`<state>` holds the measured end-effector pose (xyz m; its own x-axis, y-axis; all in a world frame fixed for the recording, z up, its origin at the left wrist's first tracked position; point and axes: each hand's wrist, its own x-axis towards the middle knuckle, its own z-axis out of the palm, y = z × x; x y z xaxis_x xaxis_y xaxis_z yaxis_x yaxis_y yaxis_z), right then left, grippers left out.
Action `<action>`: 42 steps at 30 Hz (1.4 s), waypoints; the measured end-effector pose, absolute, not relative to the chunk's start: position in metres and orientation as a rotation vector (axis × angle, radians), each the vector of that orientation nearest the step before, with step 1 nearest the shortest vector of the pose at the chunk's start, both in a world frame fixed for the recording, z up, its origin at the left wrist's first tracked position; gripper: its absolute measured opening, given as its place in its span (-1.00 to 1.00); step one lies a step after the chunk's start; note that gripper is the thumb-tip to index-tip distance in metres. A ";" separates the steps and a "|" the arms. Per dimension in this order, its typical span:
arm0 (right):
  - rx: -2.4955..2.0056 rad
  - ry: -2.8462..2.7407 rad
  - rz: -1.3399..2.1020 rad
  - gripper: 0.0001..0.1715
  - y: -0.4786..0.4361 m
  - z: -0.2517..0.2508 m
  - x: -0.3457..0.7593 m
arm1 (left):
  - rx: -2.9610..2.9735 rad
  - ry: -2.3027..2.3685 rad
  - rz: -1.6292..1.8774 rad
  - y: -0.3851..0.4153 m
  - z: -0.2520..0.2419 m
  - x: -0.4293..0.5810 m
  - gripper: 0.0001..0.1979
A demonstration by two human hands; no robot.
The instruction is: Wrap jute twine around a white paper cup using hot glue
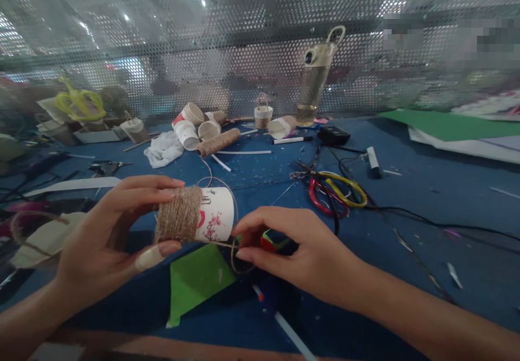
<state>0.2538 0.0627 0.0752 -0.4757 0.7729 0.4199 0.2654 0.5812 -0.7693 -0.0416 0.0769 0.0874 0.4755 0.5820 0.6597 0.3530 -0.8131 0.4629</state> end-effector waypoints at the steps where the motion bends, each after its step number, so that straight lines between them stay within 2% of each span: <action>1: -0.800 -2.079 0.722 -0.98 0.063 0.075 0.254 | 2.478 0.800 1.260 0.077 0.087 -0.042 -0.52; 4: -0.712 -2.172 0.517 -0.94 0.062 0.077 0.255 | 2.522 0.816 1.285 0.077 0.087 -0.042 -0.55; 8: -0.670 -2.127 0.411 -0.87 0.059 0.081 0.256 | 2.670 0.828 1.282 0.077 0.091 -0.040 -0.58; 13: -0.640 -2.064 0.585 -0.87 0.058 0.079 0.256 | 2.795 0.774 1.252 0.077 0.093 -0.037 -0.61; 18: -0.517 -2.043 0.619 -0.88 0.060 0.078 0.257 | 2.840 0.729 1.252 0.076 0.094 -0.037 -0.62; 24: -0.401 -1.933 0.759 -0.77 0.057 0.080 0.256 | 2.903 0.714 1.247 0.075 0.094 -0.033 -0.67; 35: -0.380 -1.827 0.723 -0.67 0.056 0.079 0.254 | 3.051 0.616 1.247 0.070 0.094 -0.024 -0.75; 39: -0.442 -1.824 0.717 -0.60 0.060 0.084 0.254 | 3.042 0.548 1.244 0.071 0.094 -0.021 -0.73; 42: -0.458 -1.855 0.729 -0.66 0.065 0.094 0.252 | 3.012 0.531 1.277 0.073 0.096 -0.022 -0.71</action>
